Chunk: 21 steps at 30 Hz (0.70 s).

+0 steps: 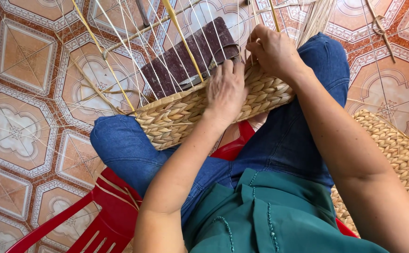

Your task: The person sits on the floor with a partially woven water hyacinth basket across their lap and weaves flat straw strips around the basket rim, threading and tightening the strips by hand. They occasionally reach to the side to grab new strips and continue wrapping the rim.

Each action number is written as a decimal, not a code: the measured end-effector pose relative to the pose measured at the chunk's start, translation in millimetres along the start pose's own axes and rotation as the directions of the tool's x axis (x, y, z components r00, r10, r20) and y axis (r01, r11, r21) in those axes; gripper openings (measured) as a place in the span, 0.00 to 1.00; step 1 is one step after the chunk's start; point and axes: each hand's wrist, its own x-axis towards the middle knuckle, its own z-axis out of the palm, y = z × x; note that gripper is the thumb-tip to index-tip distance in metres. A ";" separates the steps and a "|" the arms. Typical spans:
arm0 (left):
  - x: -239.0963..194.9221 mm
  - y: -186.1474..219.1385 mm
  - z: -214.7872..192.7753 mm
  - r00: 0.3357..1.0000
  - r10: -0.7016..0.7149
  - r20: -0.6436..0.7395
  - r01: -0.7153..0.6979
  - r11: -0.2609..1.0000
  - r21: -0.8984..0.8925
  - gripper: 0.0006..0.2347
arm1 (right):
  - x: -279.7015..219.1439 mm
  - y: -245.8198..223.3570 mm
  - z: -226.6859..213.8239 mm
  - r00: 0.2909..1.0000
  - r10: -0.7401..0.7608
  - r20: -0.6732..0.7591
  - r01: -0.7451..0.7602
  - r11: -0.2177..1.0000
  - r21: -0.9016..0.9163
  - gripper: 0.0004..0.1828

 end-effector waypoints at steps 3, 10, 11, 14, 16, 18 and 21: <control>8.8 1.2 -13.4 0.979 -0.059 0.196 0.065 0.998 -0.026 0.16 | 0.3 5.1 -2.9 0.999 0.017 0.038 -0.018 0.999 0.039 0.11; 16.6 -27.3 -45.2 0.886 -0.061 0.460 0.295 0.840 -0.456 0.09 | -17.8 -15.0 -22.8 0.980 -0.097 -0.175 0.121 0.984 0.129 0.11; 18.3 -32.8 -38.8 0.885 -0.060 0.462 0.295 0.840 -0.456 0.09 | -20.7 -19.7 -24.8 0.980 -0.095 -0.174 0.119 0.984 0.130 0.11; 21.3 -39.3 -51.0 0.888 -0.027 0.459 0.270 0.837 -0.475 0.09 | -27.5 -24.2 -19.8 0.988 -0.126 -0.086 0.141 0.969 0.203 0.10; 24.8 -31.1 -101.3 0.798 -0.181 0.576 0.408 0.865 -0.293 0.09 | -26.5 -13.3 -3.2 0.915 -0.404 0.015 0.404 0.912 -0.065 0.18; 24.4 -54.9 -84.3 0.987 -0.055 0.152 0.087 0.973 -0.213 0.09 | -23.6 -11.8 3.2 0.941 -0.336 0.037 0.337 0.941 -0.038 0.13; 18.4 -42.2 -103.6 0.879 0.238 -0.412 -0.249 0.968 0.027 0.09 | -21.0 -10.8 9.1 0.960 -0.279 0.010 0.279 0.960 0.006 0.08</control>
